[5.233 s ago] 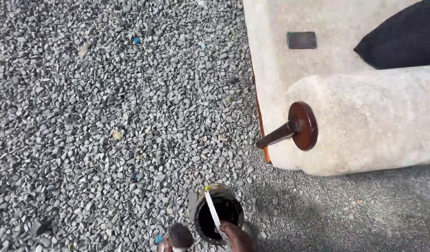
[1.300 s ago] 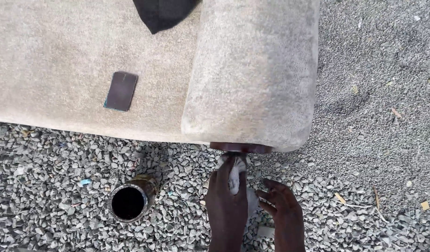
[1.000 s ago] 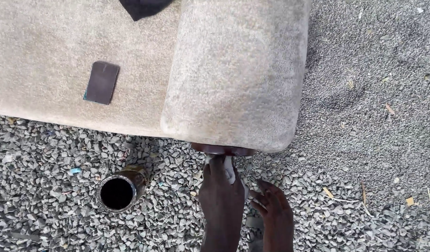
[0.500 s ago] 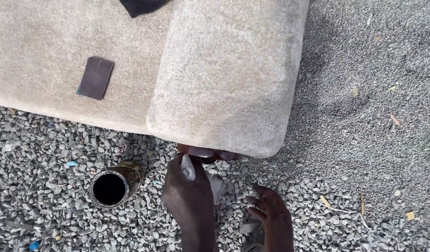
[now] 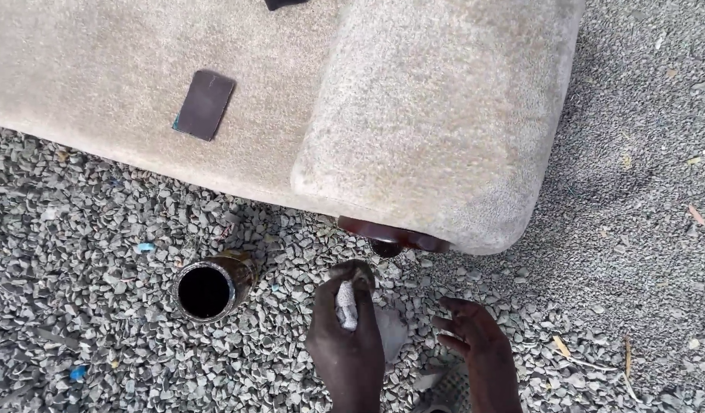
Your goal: Applying a dark wood finish or stain to the wooden trim and armrest details of upholstered sofas using a cloth applicator.
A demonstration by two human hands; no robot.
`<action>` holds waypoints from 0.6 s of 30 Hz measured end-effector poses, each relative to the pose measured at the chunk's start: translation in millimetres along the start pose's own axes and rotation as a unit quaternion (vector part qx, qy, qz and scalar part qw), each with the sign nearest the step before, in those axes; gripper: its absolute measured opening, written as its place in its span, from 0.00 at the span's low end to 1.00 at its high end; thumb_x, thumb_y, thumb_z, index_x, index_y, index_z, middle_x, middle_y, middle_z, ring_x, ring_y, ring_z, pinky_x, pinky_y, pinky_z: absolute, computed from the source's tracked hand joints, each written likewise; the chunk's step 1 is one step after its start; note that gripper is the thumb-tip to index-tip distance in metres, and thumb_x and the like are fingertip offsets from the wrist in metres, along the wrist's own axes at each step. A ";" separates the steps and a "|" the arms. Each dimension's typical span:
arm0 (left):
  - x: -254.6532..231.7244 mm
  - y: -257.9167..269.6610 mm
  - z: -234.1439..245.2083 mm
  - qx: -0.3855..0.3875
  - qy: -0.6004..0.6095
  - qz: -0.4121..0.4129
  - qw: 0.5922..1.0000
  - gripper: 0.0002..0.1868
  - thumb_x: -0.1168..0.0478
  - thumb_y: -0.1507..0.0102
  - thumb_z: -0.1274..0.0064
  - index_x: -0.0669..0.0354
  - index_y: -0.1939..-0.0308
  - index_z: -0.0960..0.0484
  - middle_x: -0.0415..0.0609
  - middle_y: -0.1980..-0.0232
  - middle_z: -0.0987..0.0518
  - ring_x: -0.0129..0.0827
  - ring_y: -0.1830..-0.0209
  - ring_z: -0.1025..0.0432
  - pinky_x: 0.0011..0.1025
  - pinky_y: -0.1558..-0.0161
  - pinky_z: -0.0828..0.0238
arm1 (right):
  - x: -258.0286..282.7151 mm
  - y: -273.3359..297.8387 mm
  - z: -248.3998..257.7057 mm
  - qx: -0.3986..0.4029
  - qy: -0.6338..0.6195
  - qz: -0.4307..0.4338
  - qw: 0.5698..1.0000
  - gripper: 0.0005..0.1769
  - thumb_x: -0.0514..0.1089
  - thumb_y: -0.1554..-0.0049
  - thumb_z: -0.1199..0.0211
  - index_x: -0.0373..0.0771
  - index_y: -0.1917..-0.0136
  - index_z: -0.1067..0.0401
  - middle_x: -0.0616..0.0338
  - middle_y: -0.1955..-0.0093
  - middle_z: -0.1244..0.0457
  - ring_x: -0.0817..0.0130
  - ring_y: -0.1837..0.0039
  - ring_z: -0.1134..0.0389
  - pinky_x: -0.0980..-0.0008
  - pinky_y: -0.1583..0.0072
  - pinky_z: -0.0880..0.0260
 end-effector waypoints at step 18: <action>111.6 6.5 -83.7 0.074 0.342 0.417 0.839 0.12 0.60 0.39 0.41 0.63 0.57 0.10 0.53 0.65 0.14 0.36 0.63 0.24 0.31 0.60 0.29 | -120.1 -96.8 -24.1 -0.064 -0.159 0.080 0.982 0.16 0.34 0.36 0.53 0.29 0.41 0.27 0.44 0.39 0.30 0.56 0.51 0.31 0.59 0.52 0.31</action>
Point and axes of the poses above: each hand's wrist, its own y-axis away from the middle knuckle, its own z-axis out of the back of the hand, x = y × z, the point moved 4 cm from there along -y, towards the middle knuckle
